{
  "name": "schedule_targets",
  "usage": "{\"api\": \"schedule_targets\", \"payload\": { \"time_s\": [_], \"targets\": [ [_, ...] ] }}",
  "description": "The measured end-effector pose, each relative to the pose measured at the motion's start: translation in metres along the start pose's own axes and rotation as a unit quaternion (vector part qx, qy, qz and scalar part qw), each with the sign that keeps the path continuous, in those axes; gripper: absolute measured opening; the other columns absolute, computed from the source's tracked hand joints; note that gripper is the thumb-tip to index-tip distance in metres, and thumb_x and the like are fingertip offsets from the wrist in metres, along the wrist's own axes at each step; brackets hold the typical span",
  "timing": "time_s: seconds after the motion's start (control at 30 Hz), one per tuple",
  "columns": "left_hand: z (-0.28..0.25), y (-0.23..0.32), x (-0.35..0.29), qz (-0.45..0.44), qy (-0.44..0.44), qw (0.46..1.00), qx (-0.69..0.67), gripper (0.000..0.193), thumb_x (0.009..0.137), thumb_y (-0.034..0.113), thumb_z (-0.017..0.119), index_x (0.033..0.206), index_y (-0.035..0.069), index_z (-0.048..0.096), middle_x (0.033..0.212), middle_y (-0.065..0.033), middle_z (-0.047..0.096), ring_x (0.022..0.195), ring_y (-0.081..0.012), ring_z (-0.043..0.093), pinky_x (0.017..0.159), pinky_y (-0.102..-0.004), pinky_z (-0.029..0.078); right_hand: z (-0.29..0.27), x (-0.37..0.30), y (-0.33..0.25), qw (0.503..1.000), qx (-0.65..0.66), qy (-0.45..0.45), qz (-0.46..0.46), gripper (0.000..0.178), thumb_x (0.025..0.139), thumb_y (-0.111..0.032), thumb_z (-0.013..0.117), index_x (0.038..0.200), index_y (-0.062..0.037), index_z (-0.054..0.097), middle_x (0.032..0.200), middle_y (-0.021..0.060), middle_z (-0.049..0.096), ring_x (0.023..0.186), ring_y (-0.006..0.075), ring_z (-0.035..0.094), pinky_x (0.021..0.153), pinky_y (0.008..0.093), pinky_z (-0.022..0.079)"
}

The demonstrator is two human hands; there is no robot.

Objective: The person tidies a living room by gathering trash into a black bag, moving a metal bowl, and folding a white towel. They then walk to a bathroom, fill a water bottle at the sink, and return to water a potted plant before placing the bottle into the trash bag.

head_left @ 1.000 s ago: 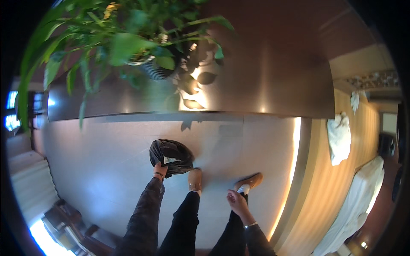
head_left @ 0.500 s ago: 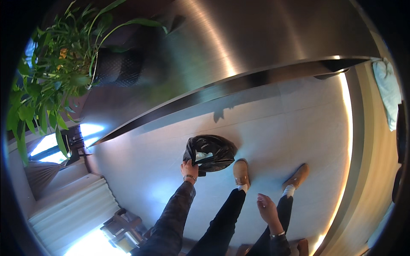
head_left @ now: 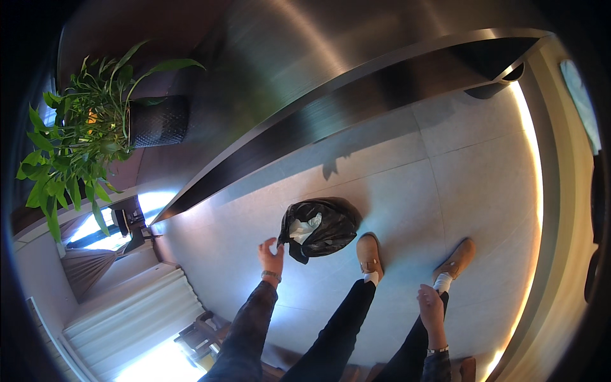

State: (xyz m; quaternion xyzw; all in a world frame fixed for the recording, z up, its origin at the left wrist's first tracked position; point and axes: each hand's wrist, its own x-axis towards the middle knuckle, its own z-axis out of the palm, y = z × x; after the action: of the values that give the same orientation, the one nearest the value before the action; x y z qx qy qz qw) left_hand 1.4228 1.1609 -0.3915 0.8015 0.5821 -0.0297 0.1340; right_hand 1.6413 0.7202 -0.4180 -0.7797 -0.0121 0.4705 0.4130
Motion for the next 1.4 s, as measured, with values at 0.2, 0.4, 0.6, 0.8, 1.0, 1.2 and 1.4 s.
{"api": "schedule_targets", "payload": {
  "time_s": [0.2, 0.4, 0.6, 0.8, 1.0, 1.2, 1.4],
  "targets": [
    [-0.136, 0.122, 0.065, 0.157, 0.267, 0.910, -0.276, 0.036, 0.090, 0.009, 0.068, 0.122, 0.003, 0.054, 0.105, -0.0035, 0.058, 0.095, -0.0134, 0.053, 0.088, -0.0286, 0.043, -0.001, -0.003, 0.008, 1.000, 0.011, -0.011, -0.009, 0.022, 0.095, -0.010, 0.058, 0.115, -0.0025, 0.060, 0.099, 0.0143, 0.068, 0.087, 0.0239, 0.069, 0.076, 0.0316, 0.055],
    [-0.229, 0.196, 0.222, 0.148, 0.230, 0.851, -0.448, 0.083, 0.080, 0.026, 0.081, 0.143, 0.007, 0.031, 0.124, -0.0068, 0.051, 0.111, -0.0190, 0.051, 0.101, -0.0351, 0.038, 0.006, -0.006, 0.004, 0.999, -0.014, -0.015, -0.027, 0.026, 0.097, -0.019, 0.060, 0.117, -0.0018, 0.062, 0.091, 0.0067, 0.067, 0.080, 0.0141, 0.065, 0.073, 0.0267, 0.052],
    [-0.251, 0.191, 0.271, 0.103, 0.218, 0.814, -0.528, 0.077, 0.076, 0.023, 0.085, 0.135, 0.008, 0.038, 0.126, -0.0062, 0.052, 0.111, -0.0176, 0.052, 0.095, -0.0351, 0.043, 0.016, -0.004, -0.003, 0.999, -0.031, -0.014, -0.042, 0.024, 0.096, -0.016, 0.060, 0.115, -0.0009, 0.061, 0.096, 0.0123, 0.068, 0.082, 0.0202, 0.068, 0.074, 0.0296, 0.054],
    [-0.251, 0.199, 0.260, 0.139, 0.226, 0.820, -0.506, 0.068, 0.075, 0.019, 0.085, 0.129, 0.003, 0.046, 0.120, -0.0064, 0.057, 0.107, -0.0186, 0.054, 0.096, -0.0343, 0.043, 0.024, -0.004, -0.004, 0.998, -0.029, -0.007, -0.063, 0.020, 0.094, -0.012, 0.060, 0.112, -0.0010, 0.061, 0.099, 0.0191, 0.068, 0.083, 0.0300, 0.070, 0.071, 0.0340, 0.056],
    [-0.239, 0.205, 0.206, 0.182, 0.234, 0.792, -0.533, 0.065, 0.080, 0.018, 0.080, 0.132, 0.001, 0.046, 0.126, -0.0108, 0.056, 0.110, -0.0220, 0.057, 0.091, -0.0397, 0.050, 0.023, 0.003, 0.002, 0.998, -0.027, -0.013, -0.064, 0.021, 0.093, -0.010, 0.061, 0.112, -0.0019, 0.060, 0.099, 0.0193, 0.068, 0.083, 0.0316, 0.069, 0.071, 0.0356, 0.056],
    [-0.236, 0.208, 0.207, 0.124, 0.308, 0.831, -0.446, 0.087, 0.076, 0.023, 0.084, 0.143, 0.002, 0.034, 0.137, -0.0134, 0.049, 0.122, -0.0245, 0.050, 0.105, -0.0403, 0.039, 0.010, 0.005, 0.003, 0.994, -0.051, -0.002, -0.093, 0.021, 0.093, -0.008, 0.062, 0.113, -0.0019, 0.059, 0.100, 0.0185, 0.067, 0.088, 0.0313, 0.068, 0.076, 0.0353, 0.055],
    [-0.234, 0.205, 0.213, 0.157, 0.277, 0.807, -0.498, 0.085, 0.075, 0.025, 0.085, 0.143, 0.008, 0.037, 0.138, -0.0091, 0.051, 0.121, -0.0257, 0.053, 0.100, -0.0462, 0.043, 0.014, 0.005, 0.024, 0.999, -0.031, -0.010, -0.041, 0.021, 0.093, -0.009, 0.060, 0.112, 0.0000, 0.061, 0.103, 0.0180, 0.067, 0.096, 0.0320, 0.067, 0.084, 0.0352, 0.053]
  ]
}}
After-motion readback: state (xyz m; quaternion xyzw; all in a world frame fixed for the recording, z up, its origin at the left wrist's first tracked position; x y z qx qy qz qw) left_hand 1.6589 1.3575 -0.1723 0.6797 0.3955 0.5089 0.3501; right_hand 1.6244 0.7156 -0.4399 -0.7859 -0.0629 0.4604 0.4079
